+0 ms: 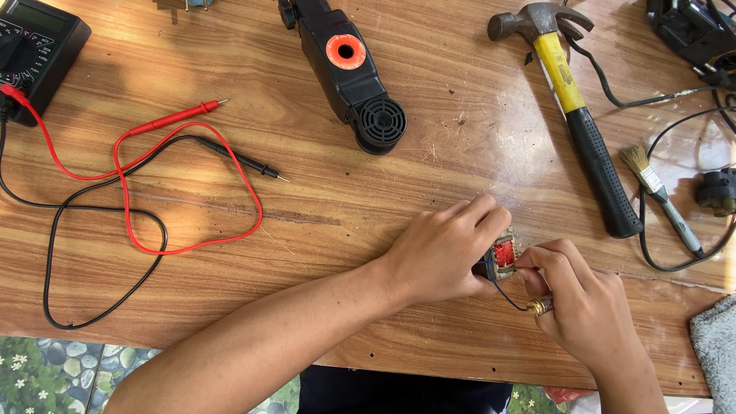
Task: Repairing a small transformer part using a screwdriver on a wooden table.
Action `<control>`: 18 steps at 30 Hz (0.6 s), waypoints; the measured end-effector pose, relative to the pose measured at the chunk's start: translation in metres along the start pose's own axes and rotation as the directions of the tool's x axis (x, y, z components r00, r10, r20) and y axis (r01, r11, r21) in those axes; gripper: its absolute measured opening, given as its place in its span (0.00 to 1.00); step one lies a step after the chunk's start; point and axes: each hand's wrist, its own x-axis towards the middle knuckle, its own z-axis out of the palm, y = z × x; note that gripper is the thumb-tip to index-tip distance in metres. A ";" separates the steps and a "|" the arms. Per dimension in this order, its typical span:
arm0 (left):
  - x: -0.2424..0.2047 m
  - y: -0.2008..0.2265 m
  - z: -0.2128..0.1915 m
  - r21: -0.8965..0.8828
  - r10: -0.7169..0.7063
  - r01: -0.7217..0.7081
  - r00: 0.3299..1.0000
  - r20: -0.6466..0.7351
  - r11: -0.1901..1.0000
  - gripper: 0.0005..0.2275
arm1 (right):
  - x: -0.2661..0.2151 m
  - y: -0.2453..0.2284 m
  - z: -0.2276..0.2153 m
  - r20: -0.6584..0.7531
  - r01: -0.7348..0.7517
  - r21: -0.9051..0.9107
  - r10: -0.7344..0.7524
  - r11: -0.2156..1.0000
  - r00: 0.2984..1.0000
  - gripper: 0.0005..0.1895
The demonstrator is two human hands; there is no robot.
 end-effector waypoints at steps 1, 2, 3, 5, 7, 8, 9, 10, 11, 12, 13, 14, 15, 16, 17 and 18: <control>0.000 0.000 0.000 -0.008 -0.004 0.004 1.000 0.010 1.000 0.33 | -0.002 0.000 0.000 -0.003 -0.005 0.022 0.005 1.000 1.000 0.07; 0.000 0.000 -0.001 -0.015 -0.007 0.008 1.000 0.019 1.000 0.33 | -0.003 0.000 0.000 -0.005 -0.010 0.044 0.010 0.999 1.000 0.06; 0.000 0.000 -0.001 -0.017 -0.006 0.007 1.000 0.022 1.000 0.33 | -0.004 0.000 0.000 -0.005 -0.013 0.045 0.013 0.999 1.000 0.06; 0.000 0.001 -0.001 0.004 0.002 -0.003 1.000 0.024 1.000 0.34 | -0.006 0.001 0.000 0.004 -0.007 0.062 0.006 0.998 1.000 0.06; 0.001 0.000 0.000 0.000 -0.002 0.002 1.000 0.022 1.000 0.34 | -0.006 0.000 -0.001 0.021 -0.020 0.079 0.018 0.997 1.000 0.06; 0.001 0.000 0.000 -0.002 -0.006 0.007 1.000 0.018 1.000 0.33 | -0.006 -0.001 -0.002 0.036 -0.030 0.095 0.027 0.995 0.999 0.06; 0.001 0.000 0.000 -0.004 -0.006 0.006 1.000 0.020 1.000 0.33 | -0.007 -0.001 -0.002 0.038 -0.033 0.095 0.029 0.995 0.999 0.06; 0.001 0.000 0.000 0.009 -0.010 0.009 1.000 0.029 1.000 0.34 | -0.008 -0.001 -0.002 0.048 -0.041 0.083 0.037 0.996 0.998 0.07; 0.001 0.000 0.000 0.022 -0.013 0.013 0.999 0.037 1.000 0.35 | -0.009 0.000 -0.002 0.057 -0.049 0.070 0.045 0.996 0.997 0.07; 0.001 0.000 0.000 0.021 -0.014 0.013 0.999 0.038 1.000 0.35 | -0.008 -0.001 -0.003 0.058 -0.050 0.070 0.046 0.996 0.997 0.07; 0.001 -0.001 0.001 -0.013 -0.027 0.027 0.999 0.036 1.000 0.33 | -0.009 -0.002 -0.005 0.089 -0.056 0.060 0.050 0.997 0.995 0.07; 0.002 -0.001 0.001 -0.047 -0.040 0.042 0.999 0.034 0.998 0.32 | -0.009 -0.002 -0.007 0.119 -0.061 0.050 0.055 0.997 0.991 0.07; 0.002 -0.001 0.001 -0.049 -0.038 0.040 0.999 0.036 0.998 0.32 | -0.011 -0.001 -0.007 0.120 -0.064 0.049 0.058 0.997 0.991 0.07; 0.002 -0.001 0.000 -0.035 -0.028 0.029 0.999 0.033 0.999 0.33 | -0.013 0.000 -0.007 0.095 -0.054 0.073 0.047 0.996 0.994 0.07; 0.002 -0.001 0.000 -0.021 -0.017 0.018 0.999 0.031 1.000 0.34 | -0.015 0.001 -0.007 0.070 -0.044 0.097 0.037 0.994 0.997 0.07; 0.002 -0.001 0.000 -0.024 -0.015 0.016 0.999 0.034 1.000 0.34 | -0.015 0.001 -0.009 0.071 -0.047 0.096 0.041 0.994 0.997 0.07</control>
